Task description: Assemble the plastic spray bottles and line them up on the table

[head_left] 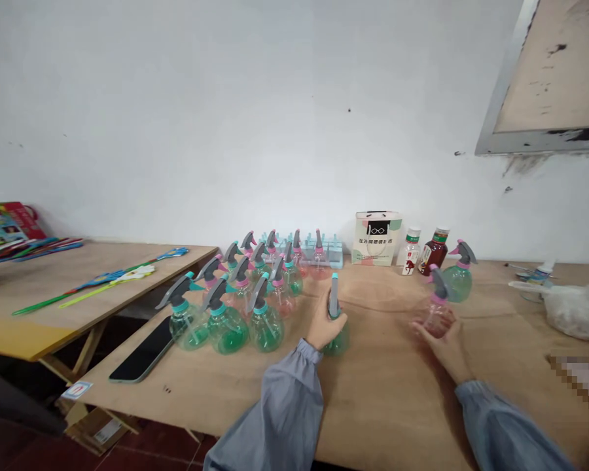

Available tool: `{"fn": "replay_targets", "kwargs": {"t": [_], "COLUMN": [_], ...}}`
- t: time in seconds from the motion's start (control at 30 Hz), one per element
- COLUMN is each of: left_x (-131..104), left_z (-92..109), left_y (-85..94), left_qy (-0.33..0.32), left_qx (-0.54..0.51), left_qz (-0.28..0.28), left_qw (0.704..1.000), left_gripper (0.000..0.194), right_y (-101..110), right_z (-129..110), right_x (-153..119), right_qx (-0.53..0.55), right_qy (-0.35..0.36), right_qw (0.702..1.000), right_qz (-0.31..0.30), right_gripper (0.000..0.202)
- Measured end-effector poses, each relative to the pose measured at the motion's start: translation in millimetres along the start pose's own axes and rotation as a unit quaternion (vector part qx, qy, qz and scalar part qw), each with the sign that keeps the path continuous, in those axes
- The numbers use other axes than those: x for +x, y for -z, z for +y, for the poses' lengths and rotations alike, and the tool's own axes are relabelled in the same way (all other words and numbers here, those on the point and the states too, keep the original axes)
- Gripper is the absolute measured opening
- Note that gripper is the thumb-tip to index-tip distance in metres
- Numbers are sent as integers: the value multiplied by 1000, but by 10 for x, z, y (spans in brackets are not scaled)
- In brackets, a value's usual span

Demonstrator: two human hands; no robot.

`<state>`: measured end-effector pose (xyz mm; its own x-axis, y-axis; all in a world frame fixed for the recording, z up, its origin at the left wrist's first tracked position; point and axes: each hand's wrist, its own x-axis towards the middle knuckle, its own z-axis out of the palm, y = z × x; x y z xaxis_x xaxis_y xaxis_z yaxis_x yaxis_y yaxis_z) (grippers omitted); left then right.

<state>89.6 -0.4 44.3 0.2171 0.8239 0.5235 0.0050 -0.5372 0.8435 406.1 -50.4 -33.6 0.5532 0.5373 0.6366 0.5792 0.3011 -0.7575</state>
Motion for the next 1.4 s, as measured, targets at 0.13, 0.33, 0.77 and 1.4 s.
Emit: {"fn": "replay_targets", "kwargs": {"t": [0.13, 0.33, 0.77, 1.4], "left_x": [7, 44, -9, -14], "left_z": [47, 128, 216, 269], "left_y": [-12, 87, 107, 7], "left_qy": [-11, 48, 135, 176], "left_qx": [-4, -142, -276, -307], "left_qz": [44, 12, -34, 41], "left_qw": [999, 989, 951, 934], "left_gripper": [60, 60, 48, 43], "right_y": [-387, -676, -634, -583], "right_z": [-285, -426, -400, -452], "right_x": [-370, -475, -527, -521], "right_qx": [1, -31, -5, -4], "right_qy": [1, 24, 26, 19], "right_qw": [998, 996, 992, 989], "right_qz": [-67, -85, -126, -149], "right_gripper": [106, 101, 98, 96]}}
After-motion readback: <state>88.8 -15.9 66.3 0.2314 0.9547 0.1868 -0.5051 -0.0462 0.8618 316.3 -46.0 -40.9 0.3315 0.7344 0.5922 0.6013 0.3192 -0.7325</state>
